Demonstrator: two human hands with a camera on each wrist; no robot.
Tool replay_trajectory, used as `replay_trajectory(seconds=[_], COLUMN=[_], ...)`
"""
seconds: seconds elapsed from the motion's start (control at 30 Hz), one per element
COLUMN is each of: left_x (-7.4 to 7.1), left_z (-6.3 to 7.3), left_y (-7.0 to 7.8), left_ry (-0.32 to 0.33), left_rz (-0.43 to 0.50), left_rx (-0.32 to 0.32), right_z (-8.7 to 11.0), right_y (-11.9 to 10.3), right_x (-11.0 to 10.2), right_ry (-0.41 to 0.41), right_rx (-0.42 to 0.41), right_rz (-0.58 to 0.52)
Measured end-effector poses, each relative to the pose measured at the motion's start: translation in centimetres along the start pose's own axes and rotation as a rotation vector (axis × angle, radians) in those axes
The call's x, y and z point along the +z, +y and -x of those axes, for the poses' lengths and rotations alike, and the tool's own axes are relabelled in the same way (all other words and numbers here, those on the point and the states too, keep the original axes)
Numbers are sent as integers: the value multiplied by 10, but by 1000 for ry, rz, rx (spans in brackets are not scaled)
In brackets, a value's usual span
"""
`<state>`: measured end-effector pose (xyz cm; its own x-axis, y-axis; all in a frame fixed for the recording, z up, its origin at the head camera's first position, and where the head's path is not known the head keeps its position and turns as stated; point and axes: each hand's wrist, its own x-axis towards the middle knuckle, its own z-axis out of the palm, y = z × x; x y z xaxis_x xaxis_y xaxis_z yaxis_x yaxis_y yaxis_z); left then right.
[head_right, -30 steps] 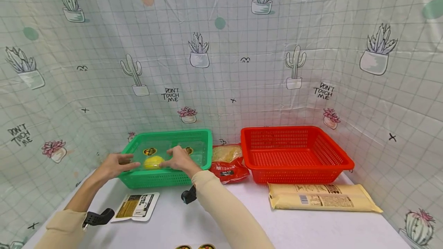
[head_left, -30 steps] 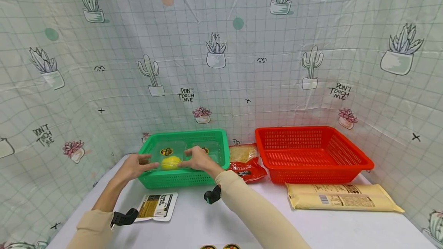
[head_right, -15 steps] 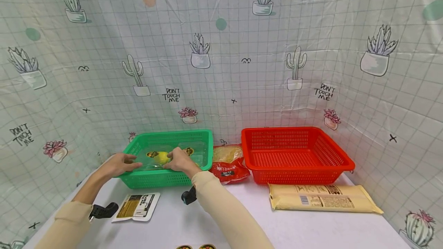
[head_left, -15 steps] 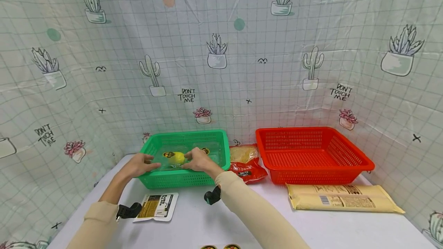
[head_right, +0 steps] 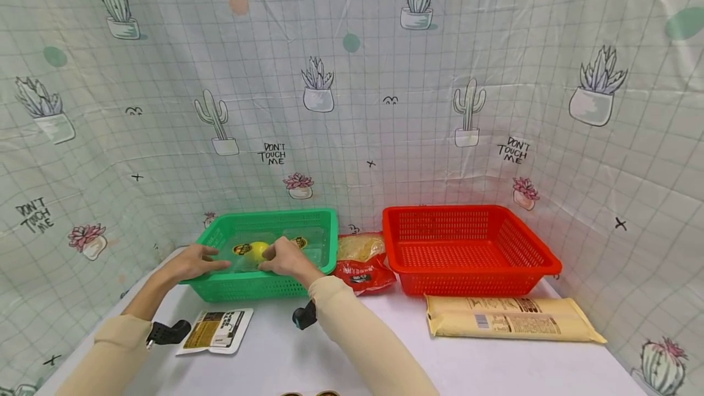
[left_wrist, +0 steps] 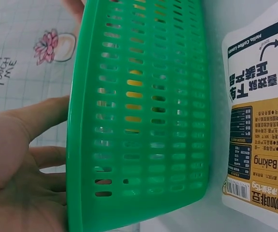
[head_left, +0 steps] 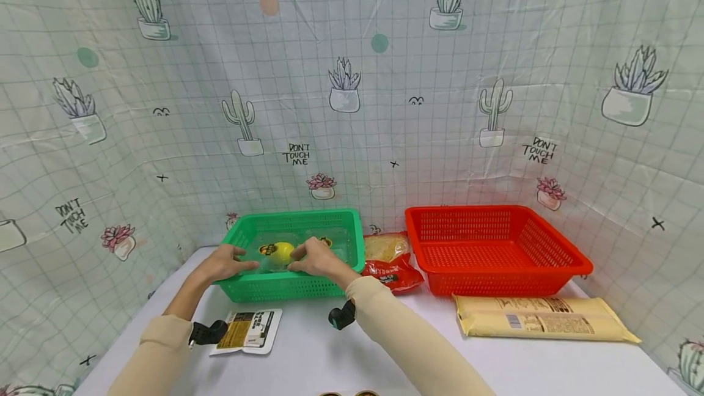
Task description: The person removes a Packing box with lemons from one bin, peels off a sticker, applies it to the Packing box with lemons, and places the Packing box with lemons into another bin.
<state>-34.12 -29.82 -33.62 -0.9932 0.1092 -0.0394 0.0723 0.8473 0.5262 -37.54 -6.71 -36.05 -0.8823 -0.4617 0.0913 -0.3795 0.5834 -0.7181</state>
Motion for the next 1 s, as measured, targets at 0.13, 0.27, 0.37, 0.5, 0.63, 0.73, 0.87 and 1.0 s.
replay_trajectory(seconds=[0.13,0.27,0.37,0.5,0.63,0.73,0.87,1.0], left_x=[1,1,1,1,0,-1,0,5], left_z=[-2,-4,-4,-4,-3,-2,5,19], left_y=[1,2,2,3,4,5,9,18], left_ry=[-7,-13,-19,-28,-32,-31,-8,42], left_rz=[-12,-21,-28,-35,-37,-20,26,61], left_rx=[-15,-1,12,21,46,70,124,212], right_z=[1,3,8,18,28,35,50,71], right_y=[2,4,6,10,14,20,28,38], right_x=[-4,-11,-18,-29,-42,-53,-68,-81], right_ry=[-1,12,15,20,57,90,113,118], right_rx=[-11,-35,-59,-111,-196,-246,-266,-271], right_rz=[-13,-14,-10,4,45,58,50,48])
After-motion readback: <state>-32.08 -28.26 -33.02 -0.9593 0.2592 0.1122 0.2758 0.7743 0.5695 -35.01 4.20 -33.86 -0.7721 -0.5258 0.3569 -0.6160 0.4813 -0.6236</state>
